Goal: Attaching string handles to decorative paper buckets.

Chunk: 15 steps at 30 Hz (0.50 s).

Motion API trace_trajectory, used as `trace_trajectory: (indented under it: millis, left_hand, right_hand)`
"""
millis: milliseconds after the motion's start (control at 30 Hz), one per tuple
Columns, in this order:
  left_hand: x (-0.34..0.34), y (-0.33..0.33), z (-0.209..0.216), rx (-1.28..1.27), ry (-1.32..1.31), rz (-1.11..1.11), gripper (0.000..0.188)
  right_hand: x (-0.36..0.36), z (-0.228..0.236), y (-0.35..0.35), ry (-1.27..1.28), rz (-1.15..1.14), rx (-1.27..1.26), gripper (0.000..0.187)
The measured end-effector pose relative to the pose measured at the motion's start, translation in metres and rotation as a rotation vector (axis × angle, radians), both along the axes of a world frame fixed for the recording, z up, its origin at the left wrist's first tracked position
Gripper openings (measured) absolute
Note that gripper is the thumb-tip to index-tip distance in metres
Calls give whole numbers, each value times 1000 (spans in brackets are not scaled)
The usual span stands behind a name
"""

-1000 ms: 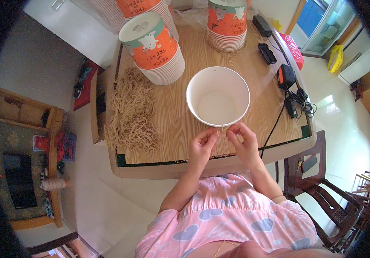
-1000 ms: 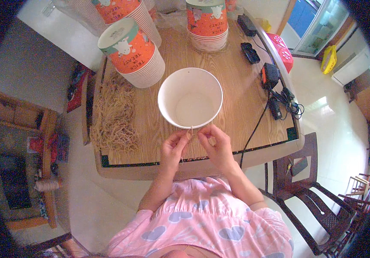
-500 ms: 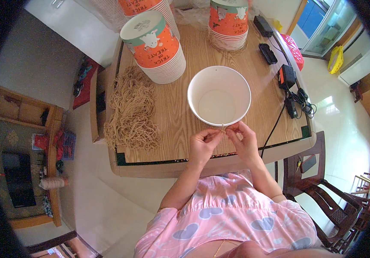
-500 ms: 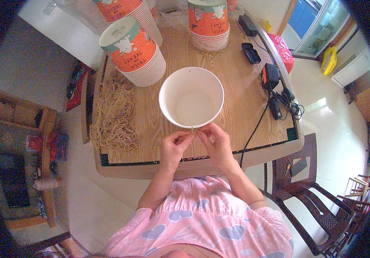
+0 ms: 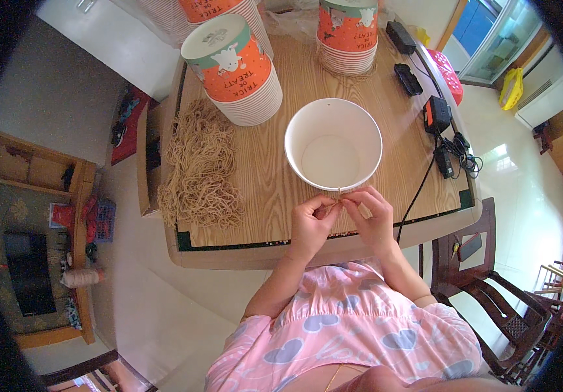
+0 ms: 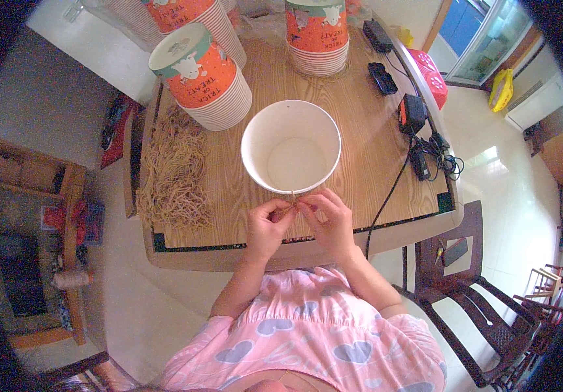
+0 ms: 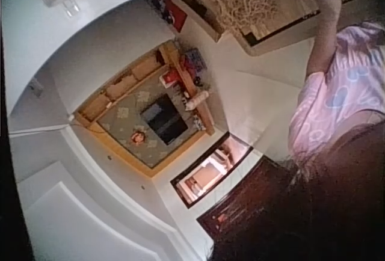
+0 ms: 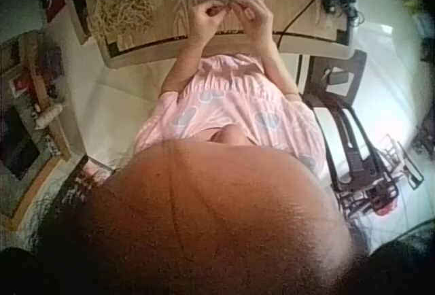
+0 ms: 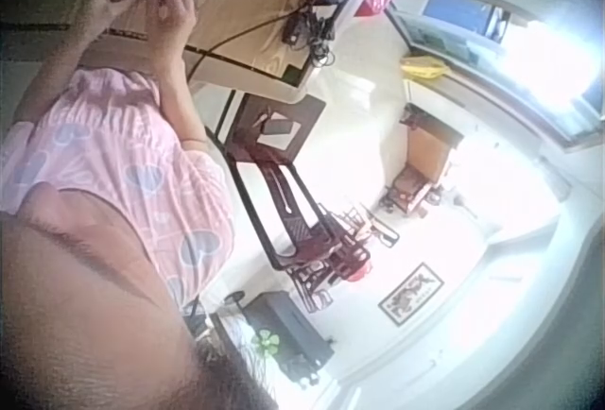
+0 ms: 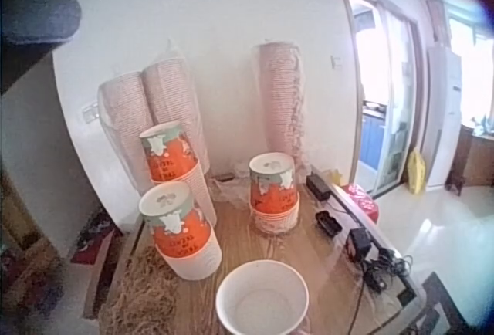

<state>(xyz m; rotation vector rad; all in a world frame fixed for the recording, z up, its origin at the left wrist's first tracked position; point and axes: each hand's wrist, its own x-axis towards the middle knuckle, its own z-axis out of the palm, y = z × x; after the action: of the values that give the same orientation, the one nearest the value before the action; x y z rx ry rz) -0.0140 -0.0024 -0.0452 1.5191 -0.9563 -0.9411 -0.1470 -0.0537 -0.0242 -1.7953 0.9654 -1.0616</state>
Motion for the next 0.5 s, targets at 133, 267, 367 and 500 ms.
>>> trace_trajectory:
  millis: [133, 267, 367, 500]
  left_hand:
    - [-3, 0, 8, -17, -130, 37, 9]
    - [-5, 1, 9, -25, -151, 54, 9]
    - [-5, 1, 11, -79, -214, 50, 8]
    - [-6, 2, 9, -91, -254, 38, 8]
  right_hand:
    - [-3, -1, 2, 16, 13, -48, 13]
    - [-3, 1, -1, -44, 43, 159, 12]
    - [-4, -6, -6, -80, 83, 226, 10]
    - [-2, -8, -9, -133, 104, 241, 12]
